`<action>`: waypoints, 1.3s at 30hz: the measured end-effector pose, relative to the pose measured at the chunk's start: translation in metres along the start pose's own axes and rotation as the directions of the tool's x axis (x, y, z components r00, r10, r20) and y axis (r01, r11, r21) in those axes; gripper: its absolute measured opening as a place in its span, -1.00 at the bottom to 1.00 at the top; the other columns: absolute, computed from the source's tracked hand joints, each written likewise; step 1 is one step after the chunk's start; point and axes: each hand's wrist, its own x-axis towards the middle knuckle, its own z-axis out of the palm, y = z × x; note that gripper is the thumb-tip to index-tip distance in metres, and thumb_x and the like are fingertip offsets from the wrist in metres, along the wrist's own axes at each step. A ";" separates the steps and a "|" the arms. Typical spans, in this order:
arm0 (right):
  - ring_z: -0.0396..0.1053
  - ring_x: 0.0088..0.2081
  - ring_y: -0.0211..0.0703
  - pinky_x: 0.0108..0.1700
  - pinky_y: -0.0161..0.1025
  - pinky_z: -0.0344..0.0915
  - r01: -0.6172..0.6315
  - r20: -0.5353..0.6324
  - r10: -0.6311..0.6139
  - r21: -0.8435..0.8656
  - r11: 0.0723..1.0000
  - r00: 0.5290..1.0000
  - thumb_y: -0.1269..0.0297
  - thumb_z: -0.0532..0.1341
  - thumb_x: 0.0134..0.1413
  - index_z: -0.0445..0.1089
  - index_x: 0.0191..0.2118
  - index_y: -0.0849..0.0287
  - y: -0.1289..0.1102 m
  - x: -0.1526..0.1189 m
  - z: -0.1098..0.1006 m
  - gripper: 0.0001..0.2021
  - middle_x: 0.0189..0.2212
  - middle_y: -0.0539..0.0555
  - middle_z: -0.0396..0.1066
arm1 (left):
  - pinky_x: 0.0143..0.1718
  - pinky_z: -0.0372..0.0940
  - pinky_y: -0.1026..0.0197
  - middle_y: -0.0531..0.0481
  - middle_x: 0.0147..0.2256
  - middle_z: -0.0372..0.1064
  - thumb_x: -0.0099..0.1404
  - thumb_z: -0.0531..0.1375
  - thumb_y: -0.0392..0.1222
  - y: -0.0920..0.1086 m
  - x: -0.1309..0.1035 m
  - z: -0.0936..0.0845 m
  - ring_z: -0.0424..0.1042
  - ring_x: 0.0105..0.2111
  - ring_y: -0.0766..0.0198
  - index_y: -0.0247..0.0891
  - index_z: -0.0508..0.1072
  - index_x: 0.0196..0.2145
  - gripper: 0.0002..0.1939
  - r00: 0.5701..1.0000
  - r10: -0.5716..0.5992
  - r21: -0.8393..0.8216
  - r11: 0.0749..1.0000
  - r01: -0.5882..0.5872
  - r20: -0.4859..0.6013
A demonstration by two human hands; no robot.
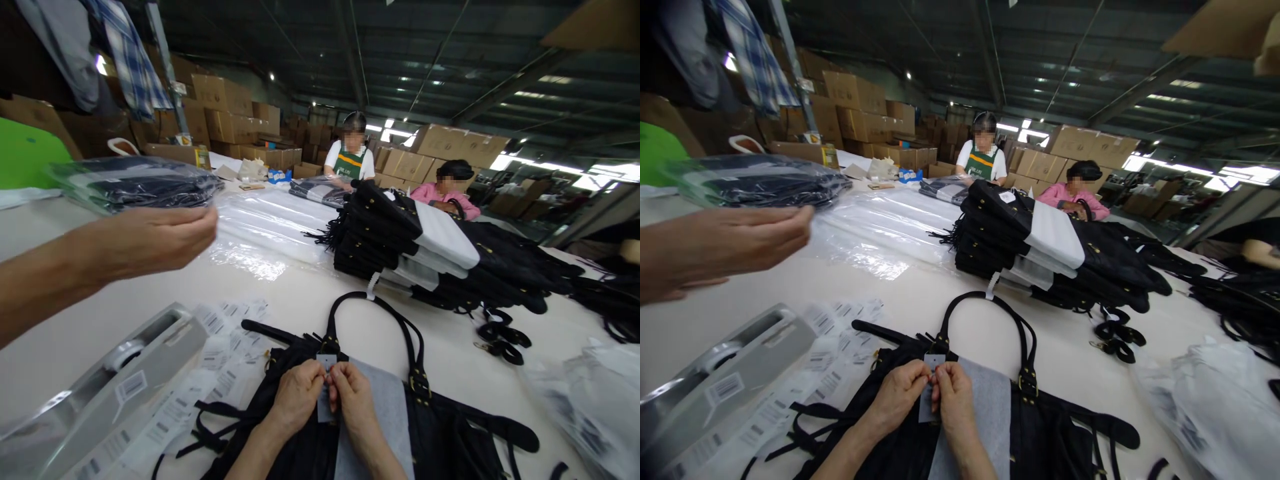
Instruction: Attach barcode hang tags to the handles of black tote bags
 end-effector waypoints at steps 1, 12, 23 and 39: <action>0.02 -0.80 -0.45 -0.74 -0.44 -0.06 0.000 -0.007 0.000 -0.003 1.000 1.000 -0.08 0.20 -0.21 0.20 -0.58 0.18 0.000 0.000 0.001 -0.61 -0.82 -0.17 0.14 | -0.40 0.11 0.30 0.05 -0.49 0.34 0.11 -0.03 -0.35 -0.001 0.000 0.000 0.33 -0.44 0.29 -0.25 0.37 -0.50 -0.80 1.000 0.003 0.002 1.000 -0.003 0.000; -0.04 -0.82 -0.46 -0.77 -0.45 -0.10 -0.008 -0.063 0.004 -0.058 0.998 0.998 -0.02 0.13 -0.16 0.17 -0.60 0.14 -0.002 -0.002 0.009 -0.68 -0.84 -0.19 0.09 | -0.35 0.17 0.26 0.02 -0.49 0.35 0.13 -0.08 -0.19 -0.013 0.002 0.007 0.34 -0.44 0.24 -0.22 0.34 -0.53 -0.76 0.999 0.042 -0.041 0.998 -0.044 -0.034; 0.18 -0.71 -0.28 -0.64 -0.33 0.19 0.051 -0.153 -0.122 -0.401 0.914 0.981 0.29 -0.03 0.01 0.15 -0.55 0.10 -0.006 -0.011 0.017 -0.83 -0.74 -0.09 0.19 | -0.37 0.16 0.24 0.05 -0.53 0.31 0.09 -0.04 -0.06 -0.014 0.002 0.004 0.32 -0.46 0.23 -0.20 0.33 -0.56 -0.75 0.996 0.052 -0.113 0.992 -0.060 -0.068; 0.36 -0.16 -0.07 -0.07 0.01 0.23 -0.254 -0.286 0.079 -0.651 0.716 0.955 0.30 0.22 0.00 0.29 -0.12 0.27 -0.042 -0.029 0.025 -0.70 -0.22 0.11 0.40 | -0.60 0.20 0.28 0.10 -0.68 0.23 0.03 -0.02 -0.07 -0.021 0.009 -0.011 0.25 -0.67 0.32 -0.35 0.42 -0.40 -0.66 0.982 0.148 -0.098 0.982 -0.160 -0.114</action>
